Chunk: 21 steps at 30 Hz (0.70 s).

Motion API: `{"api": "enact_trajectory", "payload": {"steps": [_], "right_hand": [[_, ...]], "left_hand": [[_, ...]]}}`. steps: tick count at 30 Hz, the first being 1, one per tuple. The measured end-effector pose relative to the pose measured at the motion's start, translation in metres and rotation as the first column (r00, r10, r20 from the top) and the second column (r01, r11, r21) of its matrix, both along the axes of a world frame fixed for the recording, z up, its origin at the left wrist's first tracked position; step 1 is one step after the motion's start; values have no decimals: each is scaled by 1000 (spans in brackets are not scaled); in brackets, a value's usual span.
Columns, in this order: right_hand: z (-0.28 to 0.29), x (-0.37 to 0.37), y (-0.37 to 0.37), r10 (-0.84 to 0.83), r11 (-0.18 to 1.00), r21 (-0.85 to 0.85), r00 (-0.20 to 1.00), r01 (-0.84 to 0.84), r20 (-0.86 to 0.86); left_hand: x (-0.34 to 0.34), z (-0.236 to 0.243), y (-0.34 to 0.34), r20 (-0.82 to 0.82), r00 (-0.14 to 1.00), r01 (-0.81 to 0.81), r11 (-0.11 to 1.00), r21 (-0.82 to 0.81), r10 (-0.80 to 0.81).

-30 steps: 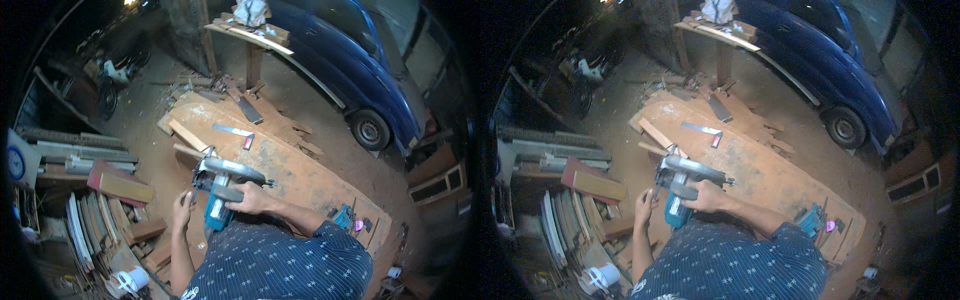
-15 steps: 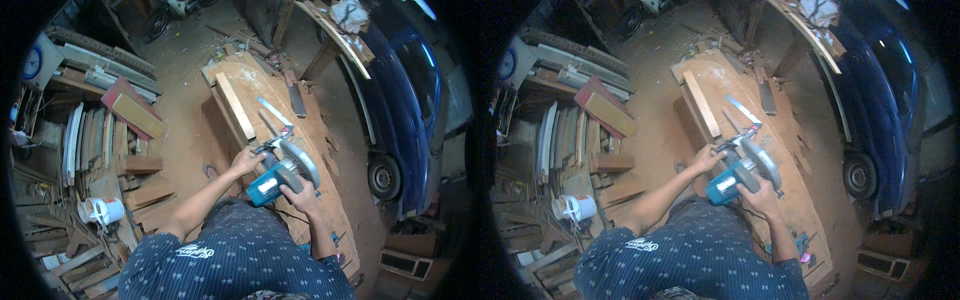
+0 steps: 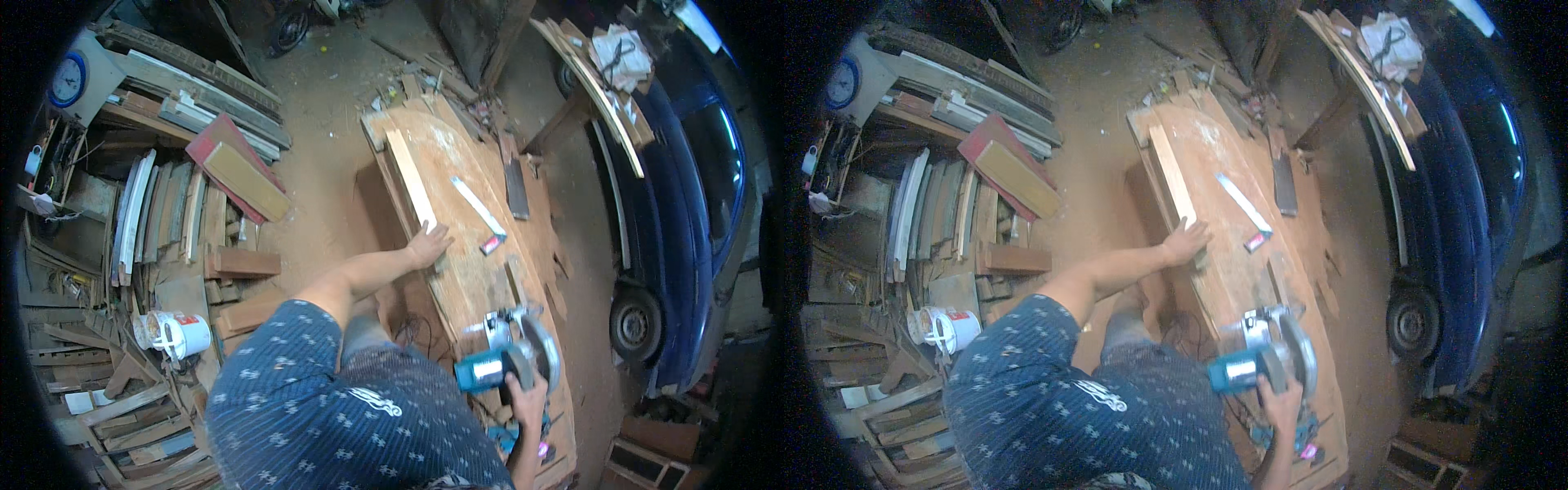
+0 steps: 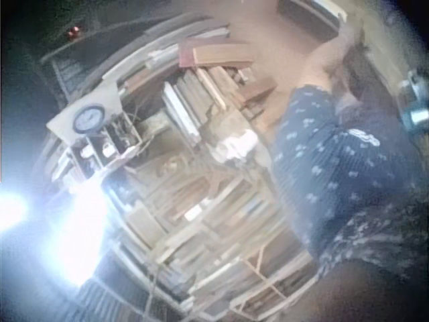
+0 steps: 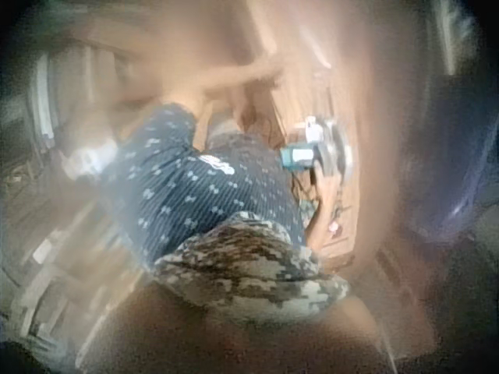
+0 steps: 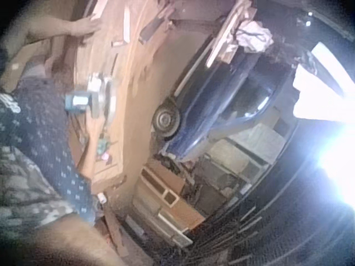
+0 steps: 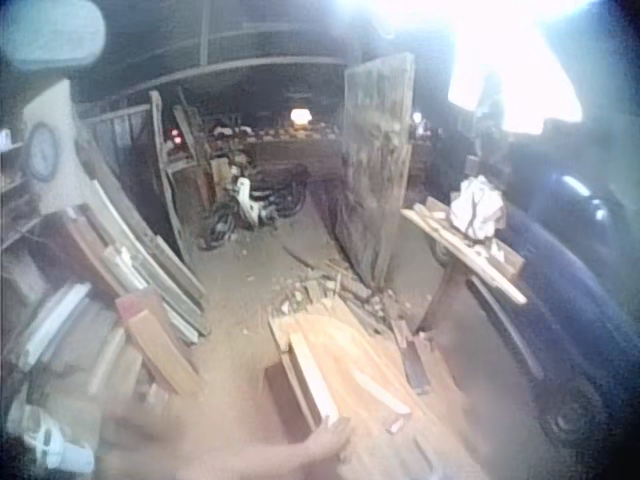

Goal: The person uses a circular saw to cut wooden planks on a workbench. They measure the wood with a ruler, mark it, and then cut it into smaller pieces. The person repeats this process multiple times, handling the wood and saw with both hands.

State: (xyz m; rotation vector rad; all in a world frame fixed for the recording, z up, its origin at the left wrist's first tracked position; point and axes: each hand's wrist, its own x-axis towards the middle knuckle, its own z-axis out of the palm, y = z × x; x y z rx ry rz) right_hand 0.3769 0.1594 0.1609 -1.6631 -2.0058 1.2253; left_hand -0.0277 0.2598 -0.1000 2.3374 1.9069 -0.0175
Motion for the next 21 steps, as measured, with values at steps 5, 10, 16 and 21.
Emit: {"api": "enact_trajectory", "payload": {"steps": [5,10,16,21], "right_hand": [[8,8,-20,-186,974,-135,982,181,-26],[12,14,-44,-340,932,-137,940,335,-18],[18,3,-45,-380,916,-142,925,375,-12],[23,-8,-36,-407,902,-131,912,411,55]], "left_hand": [[-26,-50,51,-223,964,115,983,-141,-145],[-29,-20,90,-177,903,318,886,-338,-391],[-11,6,137,-87,957,247,935,-256,-277],[4,-2,137,-64,925,338,890,-307,-374]]}}
